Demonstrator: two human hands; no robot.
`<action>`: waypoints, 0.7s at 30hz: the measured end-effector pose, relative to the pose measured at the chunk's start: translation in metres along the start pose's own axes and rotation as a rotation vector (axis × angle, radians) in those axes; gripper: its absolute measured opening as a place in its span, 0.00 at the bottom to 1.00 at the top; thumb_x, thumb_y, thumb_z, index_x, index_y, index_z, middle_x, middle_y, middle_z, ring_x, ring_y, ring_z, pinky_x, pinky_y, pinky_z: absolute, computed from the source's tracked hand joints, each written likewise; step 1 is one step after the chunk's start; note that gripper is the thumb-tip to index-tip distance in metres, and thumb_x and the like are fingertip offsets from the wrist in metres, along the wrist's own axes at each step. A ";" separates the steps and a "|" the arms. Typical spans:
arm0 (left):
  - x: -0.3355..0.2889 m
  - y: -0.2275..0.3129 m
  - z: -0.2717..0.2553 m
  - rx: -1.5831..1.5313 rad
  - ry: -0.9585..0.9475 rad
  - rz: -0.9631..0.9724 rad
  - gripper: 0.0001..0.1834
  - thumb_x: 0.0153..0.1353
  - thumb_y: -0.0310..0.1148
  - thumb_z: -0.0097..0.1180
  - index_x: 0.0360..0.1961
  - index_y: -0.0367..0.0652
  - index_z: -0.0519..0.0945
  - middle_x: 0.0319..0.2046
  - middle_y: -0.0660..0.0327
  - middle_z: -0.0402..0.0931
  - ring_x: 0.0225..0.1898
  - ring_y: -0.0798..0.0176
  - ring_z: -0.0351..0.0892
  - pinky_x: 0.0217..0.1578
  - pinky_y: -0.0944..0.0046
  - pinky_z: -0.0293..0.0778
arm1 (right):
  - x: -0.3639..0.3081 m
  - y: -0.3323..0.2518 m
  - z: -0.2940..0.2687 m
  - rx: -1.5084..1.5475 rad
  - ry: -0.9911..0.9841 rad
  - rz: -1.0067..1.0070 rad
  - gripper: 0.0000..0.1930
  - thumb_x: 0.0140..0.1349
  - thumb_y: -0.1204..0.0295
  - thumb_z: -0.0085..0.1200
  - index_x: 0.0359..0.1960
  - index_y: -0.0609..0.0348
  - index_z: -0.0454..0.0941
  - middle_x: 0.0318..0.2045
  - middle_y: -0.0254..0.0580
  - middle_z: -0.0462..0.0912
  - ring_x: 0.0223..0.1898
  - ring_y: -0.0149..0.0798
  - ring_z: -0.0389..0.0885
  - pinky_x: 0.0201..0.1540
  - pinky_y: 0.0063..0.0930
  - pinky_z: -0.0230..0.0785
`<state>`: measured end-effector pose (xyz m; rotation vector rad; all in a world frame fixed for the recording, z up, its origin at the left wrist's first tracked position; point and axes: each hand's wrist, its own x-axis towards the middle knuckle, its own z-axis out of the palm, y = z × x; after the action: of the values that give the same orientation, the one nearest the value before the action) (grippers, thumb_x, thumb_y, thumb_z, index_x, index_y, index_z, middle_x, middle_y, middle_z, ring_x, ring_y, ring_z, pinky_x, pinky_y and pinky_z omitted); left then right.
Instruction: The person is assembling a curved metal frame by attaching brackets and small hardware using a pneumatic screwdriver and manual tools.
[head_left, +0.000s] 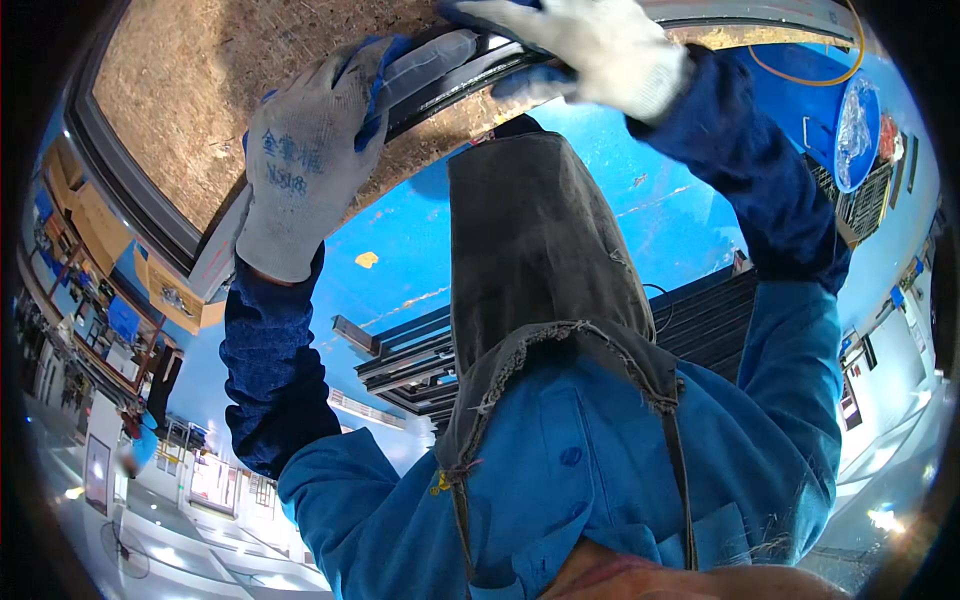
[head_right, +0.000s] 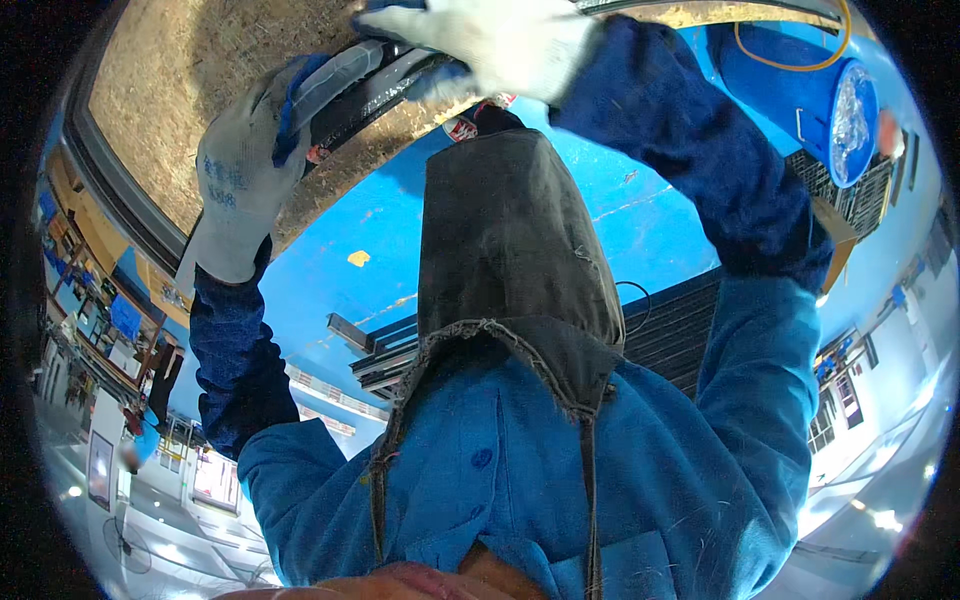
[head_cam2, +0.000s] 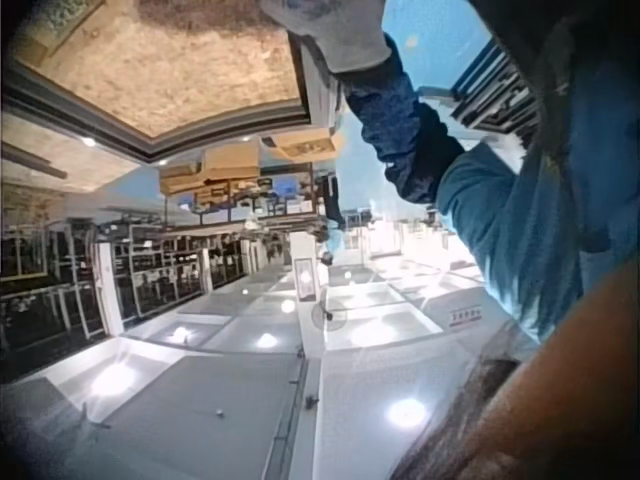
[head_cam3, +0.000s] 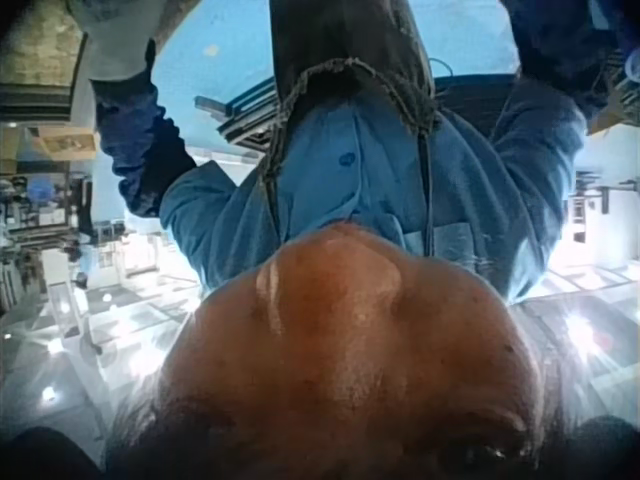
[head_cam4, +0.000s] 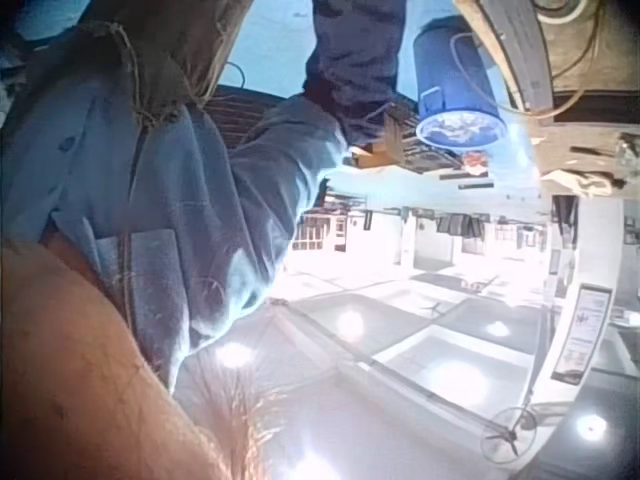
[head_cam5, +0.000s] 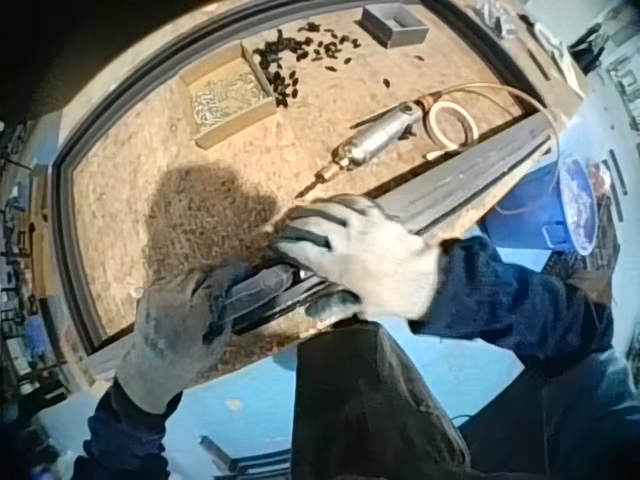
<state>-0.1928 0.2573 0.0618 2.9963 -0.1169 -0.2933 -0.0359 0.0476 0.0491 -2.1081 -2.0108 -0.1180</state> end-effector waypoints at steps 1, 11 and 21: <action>0.002 0.002 0.000 0.005 0.024 0.027 0.25 0.54 0.39 0.57 0.54 0.49 0.71 0.46 0.58 0.74 0.45 0.59 0.78 0.44 0.59 0.74 | 0.003 0.008 0.009 0.163 -0.055 -0.017 0.27 0.52 0.61 0.52 0.53 0.63 0.67 0.50 0.53 0.72 0.53 0.48 0.71 0.54 0.39 0.65; 0.027 -0.025 -0.008 0.034 -0.054 0.231 0.27 0.46 0.31 0.61 0.52 0.51 0.73 0.43 0.59 0.76 0.33 0.55 0.80 0.33 0.59 0.76 | 0.003 0.025 0.028 0.398 -0.033 -0.106 0.26 0.50 0.63 0.51 0.50 0.65 0.68 0.48 0.51 0.72 0.50 0.49 0.73 0.52 0.38 0.68; 0.094 -0.033 -0.036 0.258 -0.189 0.485 0.12 0.46 0.37 0.61 0.34 0.48 0.81 0.41 0.59 0.76 0.40 0.57 0.77 0.36 0.59 0.74 | 0.000 0.027 0.025 0.491 0.018 -0.122 0.20 0.47 0.64 0.50 0.40 0.65 0.74 0.39 0.53 0.74 0.44 0.52 0.74 0.46 0.42 0.69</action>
<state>-0.0920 0.2856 0.0744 3.0433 -0.9476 -0.5348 -0.0114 0.0518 0.0217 -1.6735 -1.9109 0.3057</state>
